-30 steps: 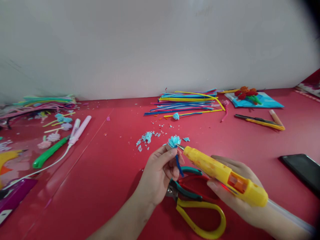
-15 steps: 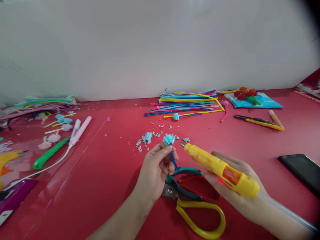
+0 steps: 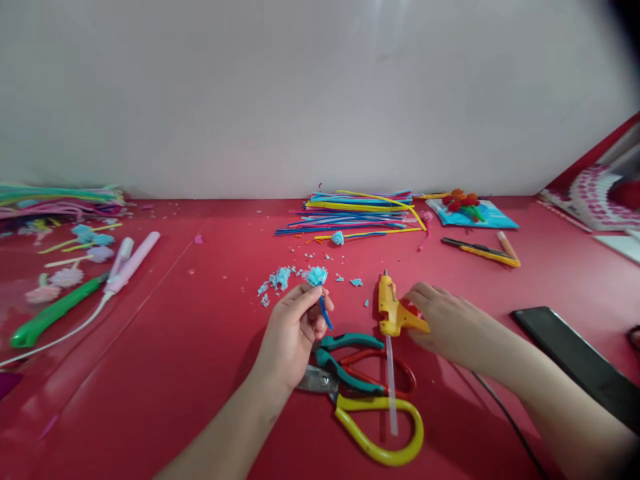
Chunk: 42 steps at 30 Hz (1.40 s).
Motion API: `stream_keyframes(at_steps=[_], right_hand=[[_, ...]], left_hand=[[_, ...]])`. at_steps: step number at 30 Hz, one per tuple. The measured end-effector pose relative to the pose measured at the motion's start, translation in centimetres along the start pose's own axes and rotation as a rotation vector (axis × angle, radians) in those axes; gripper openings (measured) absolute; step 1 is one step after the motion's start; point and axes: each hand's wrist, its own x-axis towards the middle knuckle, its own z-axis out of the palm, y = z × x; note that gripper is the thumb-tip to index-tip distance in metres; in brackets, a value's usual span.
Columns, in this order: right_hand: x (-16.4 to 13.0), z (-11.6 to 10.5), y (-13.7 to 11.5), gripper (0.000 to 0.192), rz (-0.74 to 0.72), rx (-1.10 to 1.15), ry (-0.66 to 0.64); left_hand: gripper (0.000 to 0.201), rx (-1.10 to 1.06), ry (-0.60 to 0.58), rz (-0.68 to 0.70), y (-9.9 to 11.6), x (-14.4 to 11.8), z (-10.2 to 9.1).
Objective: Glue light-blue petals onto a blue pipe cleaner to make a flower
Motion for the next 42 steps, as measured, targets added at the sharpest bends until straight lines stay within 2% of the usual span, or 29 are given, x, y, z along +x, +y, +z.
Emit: stream_keyframes(at_steps=[3, 6, 11, 15, 19, 22, 27, 32, 35, 39, 42], right_hand=[[0.9, -1.9, -1.3, 0.019, -0.068, -0.100, 0.069], [3.7, -2.5, -3.3, 0.015, -0.198, -0.104, 0.063], [9.3, -0.5, -5.7, 0.015, -0.306, -0.105, 0.031], [11.3, 1.4, -6.3, 0.031, -0.326, -0.026, 0.023], [10.9, 1.5, -6.1, 0.028, -0.258, 0.157, 0.048], [9.8, 0.3, -5.7, 0.017, -0.151, 0.368, 0.083], [6.9, -1.8, -6.2, 0.020, -0.089, 0.812, 0.019], [5.4, -1.2, -7.4, 0.023, -0.043, 1.101, 0.048], [5.4, -0.6, -7.4, 0.019, -0.034, 1.290, 0.015], [5.4, -0.7, -7.0, 0.011, -0.089, 1.376, -0.043], [5.2, -1.5, -6.6, 0.008, -0.128, 1.352, -0.009]], left_hand=[[0.012, -0.004, -0.014, -0.008, -0.2, 0.0, -0.2], [0.011, -0.025, -0.011, -0.010, -0.3, 0.1, -0.3], [0.014, -0.043, 0.016, 0.015, 0.0, 0.2, -0.3], [0.016, -0.059, 0.014, 0.022, 0.0, 0.2, -0.3], [0.015, -0.059, -0.032, 0.024, -0.2, 0.0, -0.3], [0.014, -0.076, -0.051, 0.011, -0.2, -0.1, -0.2], [0.011, -0.117, -0.025, 0.020, -0.6, -0.2, 0.1], [0.009, -0.135, -0.048, -0.055, -0.8, -0.4, 0.4], [0.007, -0.153, -0.036, -0.068, -0.7, -0.5, 0.5], [0.007, -0.135, -0.016, -0.078, -0.5, -0.6, 0.5], [0.007, -0.119, -0.033, -0.083, -0.5, -0.6, 0.4]])
